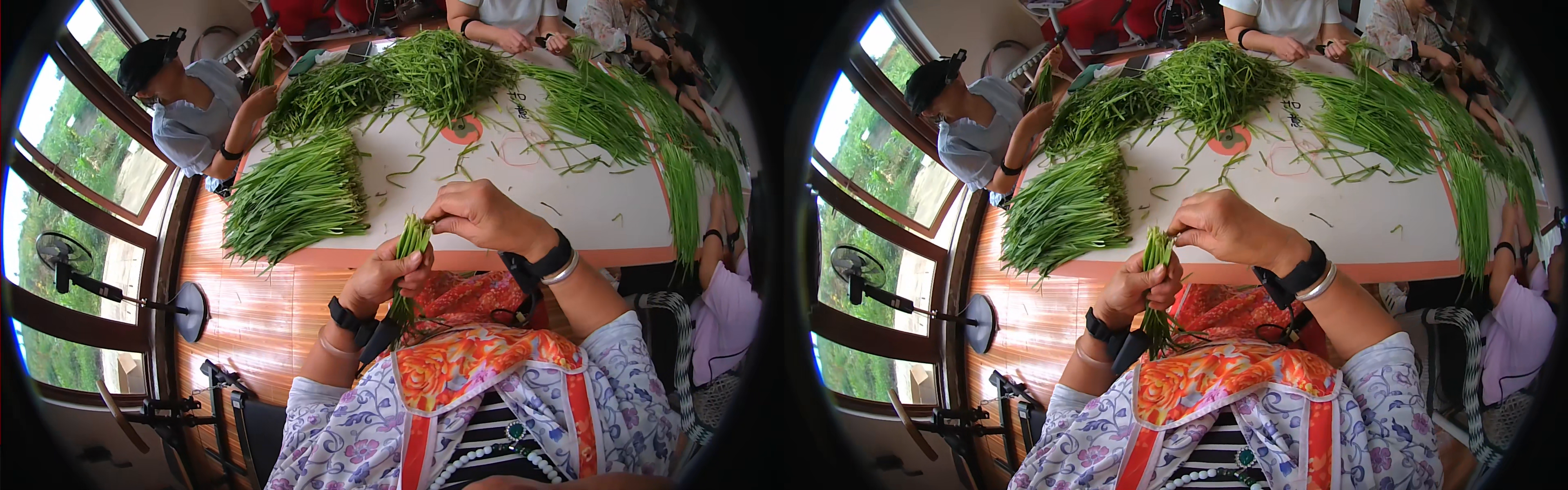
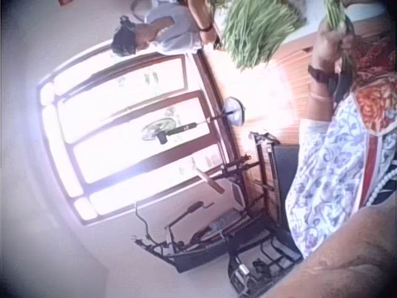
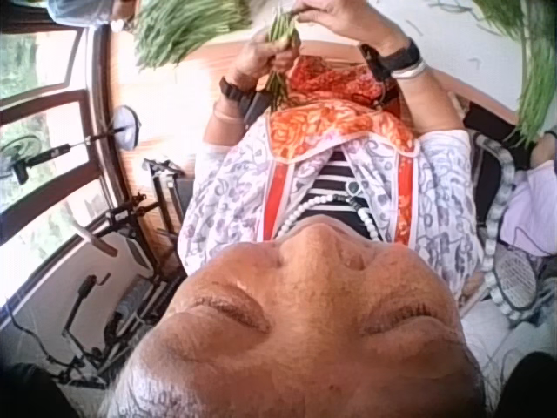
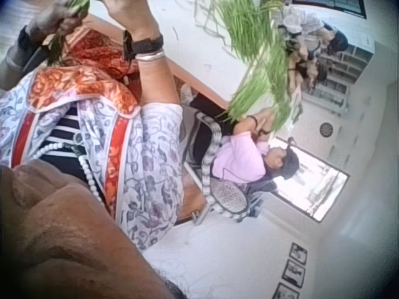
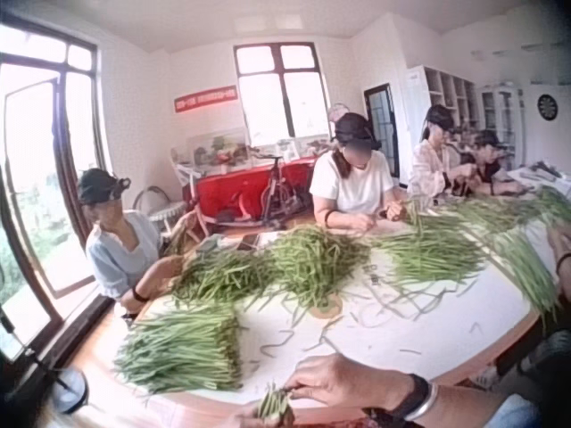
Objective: The person puts a phone into a bag, walks to a table, and sits down to clean chives. They remove the ends of the chives by hand and place the cleaned stalks into a pile on the table.
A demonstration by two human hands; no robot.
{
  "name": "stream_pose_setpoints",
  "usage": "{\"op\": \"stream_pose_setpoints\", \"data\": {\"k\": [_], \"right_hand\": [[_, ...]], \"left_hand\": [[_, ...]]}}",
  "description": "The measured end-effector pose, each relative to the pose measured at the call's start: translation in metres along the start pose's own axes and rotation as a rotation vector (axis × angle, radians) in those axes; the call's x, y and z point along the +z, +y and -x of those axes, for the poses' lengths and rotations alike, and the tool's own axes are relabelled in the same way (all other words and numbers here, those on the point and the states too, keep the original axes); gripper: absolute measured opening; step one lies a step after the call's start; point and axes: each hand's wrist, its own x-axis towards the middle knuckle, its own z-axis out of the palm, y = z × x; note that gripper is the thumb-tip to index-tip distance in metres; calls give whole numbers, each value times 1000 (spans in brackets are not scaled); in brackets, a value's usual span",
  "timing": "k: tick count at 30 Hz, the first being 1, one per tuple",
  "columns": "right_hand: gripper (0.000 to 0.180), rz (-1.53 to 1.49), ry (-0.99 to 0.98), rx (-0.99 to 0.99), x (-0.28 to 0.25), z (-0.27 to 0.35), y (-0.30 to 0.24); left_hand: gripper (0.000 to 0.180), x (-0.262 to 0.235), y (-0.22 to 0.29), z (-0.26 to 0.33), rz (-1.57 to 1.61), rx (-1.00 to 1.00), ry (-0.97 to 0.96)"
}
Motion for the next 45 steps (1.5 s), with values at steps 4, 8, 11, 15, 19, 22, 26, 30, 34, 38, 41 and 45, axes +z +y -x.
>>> {"op": "stream_pose_setpoints", "data": {"k": [4, 8, 11, 15, 19, 22, 26, 30, 34, 38, 41, 45], "right_hand": [[9, 65, 64, -78, -1, 3, 1], [10, 262, 73, -243, -3, 5, 0], [12, 368, 124, -304, 1, 6, 1], [12, 548, 191, -245, 1, 5, -4], [13, 630, 328, -122, -10, 3, -5], [14, 607, 356, -62, -18, 6, -4], [15, 535, 411, 28, -21, 10, 5], [11, 552, 307, 221, -28, 21, 10], [12, 491, 446, 199, -23, 24, 12], [9, 626, 217, 311, -27, 40, 32], [6, 591, 260, 356, -20, 48, 40], [8, 541, 323, 362, -14, 59, 50]], "left_hand": [[27, 3, 2, -1, 6, -52, -2], [26, 3, 2, -1, 17, -78, -22], [25, 5, 4, -3, 18, -97, -28], [24, 10, 5, -3, -3, -111, 44], [24, 14, 3, -2, -37, -96, 50], [24, 12, 5, 2, -51, -62, 71], [22, 4, 17, 11, 2, 85, 122], [21, -10, 32, 28, 219, 256, 171], [21, -5, 53, 52, 129, 314, 291], [16, 10, 82, 82, -313, 249, 618], [9, 8, 105, 106, -611, 302, 737], [13, 4, 137, 124, -1312, 404, 899]]}}
